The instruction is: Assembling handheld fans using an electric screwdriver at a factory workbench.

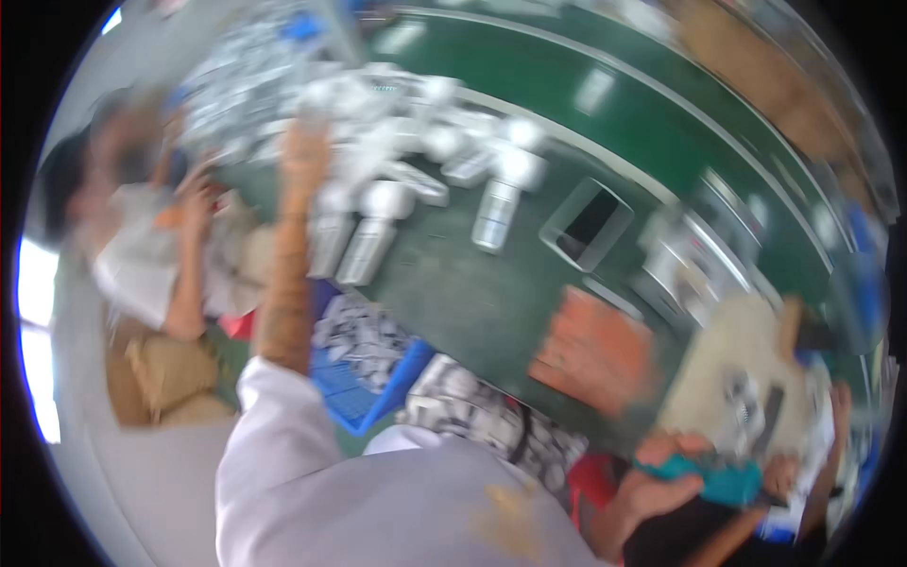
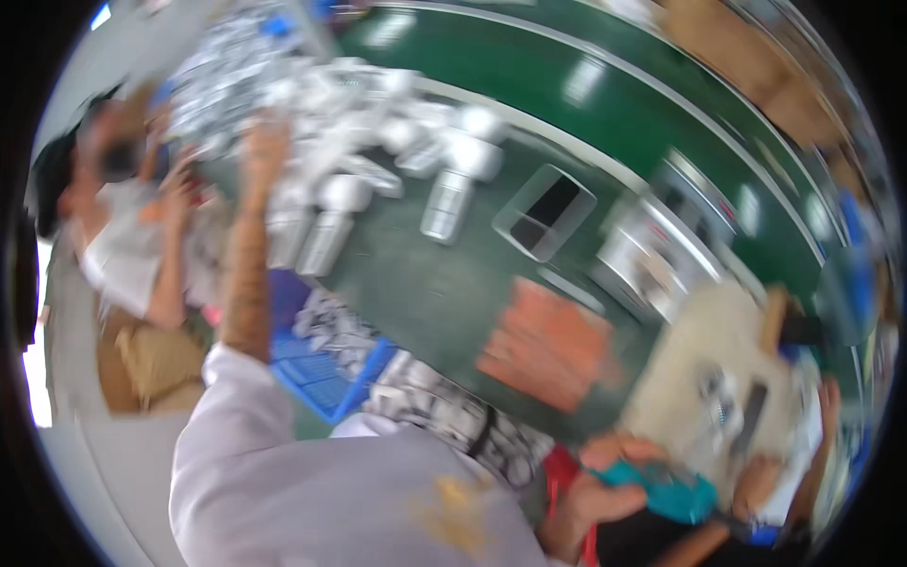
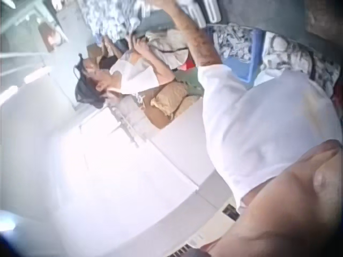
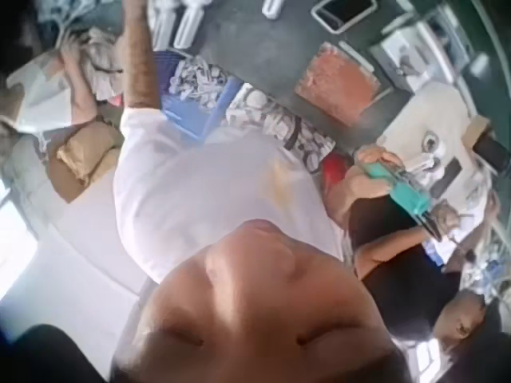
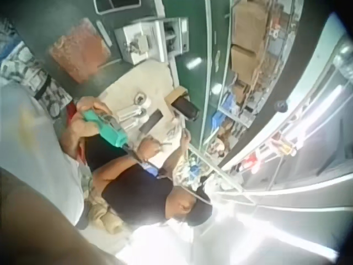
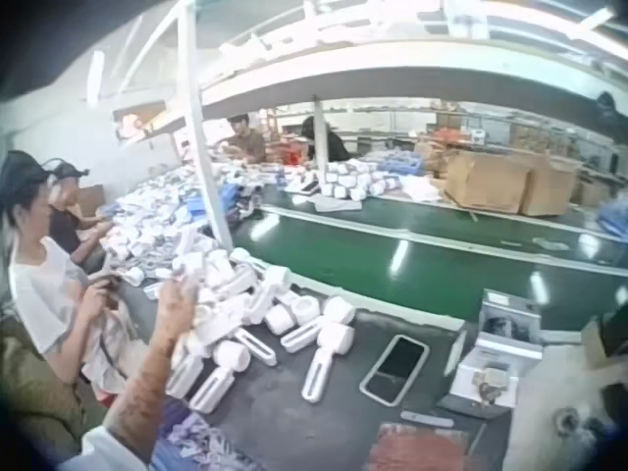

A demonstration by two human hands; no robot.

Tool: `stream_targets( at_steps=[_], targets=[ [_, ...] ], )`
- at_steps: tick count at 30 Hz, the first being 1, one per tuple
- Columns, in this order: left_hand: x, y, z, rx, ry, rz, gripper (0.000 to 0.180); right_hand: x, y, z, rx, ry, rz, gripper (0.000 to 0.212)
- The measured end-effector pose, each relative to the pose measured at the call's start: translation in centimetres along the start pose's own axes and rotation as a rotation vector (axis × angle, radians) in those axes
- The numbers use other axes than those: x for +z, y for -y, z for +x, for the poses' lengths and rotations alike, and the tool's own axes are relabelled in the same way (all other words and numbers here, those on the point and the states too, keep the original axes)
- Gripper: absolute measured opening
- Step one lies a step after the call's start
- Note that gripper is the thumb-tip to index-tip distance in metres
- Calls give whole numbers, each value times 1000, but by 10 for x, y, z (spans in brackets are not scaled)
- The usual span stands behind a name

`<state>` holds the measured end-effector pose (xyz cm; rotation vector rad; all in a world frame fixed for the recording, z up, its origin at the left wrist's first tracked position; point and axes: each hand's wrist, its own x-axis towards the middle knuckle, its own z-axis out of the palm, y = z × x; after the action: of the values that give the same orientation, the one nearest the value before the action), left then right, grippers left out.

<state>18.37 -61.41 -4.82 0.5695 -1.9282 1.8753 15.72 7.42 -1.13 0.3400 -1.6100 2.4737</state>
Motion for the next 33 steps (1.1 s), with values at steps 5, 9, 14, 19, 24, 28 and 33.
stream_targets(
  at_steps=[5,9,14,19,24,28,33],
  targets=[
    [-248,46,115,-608,68,-2093,32,6,6,3,59,-8,1,59],
    [-473,28,149,199,133,-2453,25,-7,29,-7,22,-42,-42,68],
    [-641,-62,145,754,66,-2369,52,-20,41,-22,20,-111,-83,70],
    [-701,-90,151,840,273,-2285,68,-28,47,-32,22,-108,-108,70],
    [-688,-103,141,826,287,-2226,59,-29,56,-31,66,-205,-192,75],
    [-645,-104,136,628,111,-2241,57,-35,46,-26,45,-179,-179,73],
    [-612,-104,131,376,-193,-2340,39,-23,25,-5,17,-57,-93,59]
  ],
)
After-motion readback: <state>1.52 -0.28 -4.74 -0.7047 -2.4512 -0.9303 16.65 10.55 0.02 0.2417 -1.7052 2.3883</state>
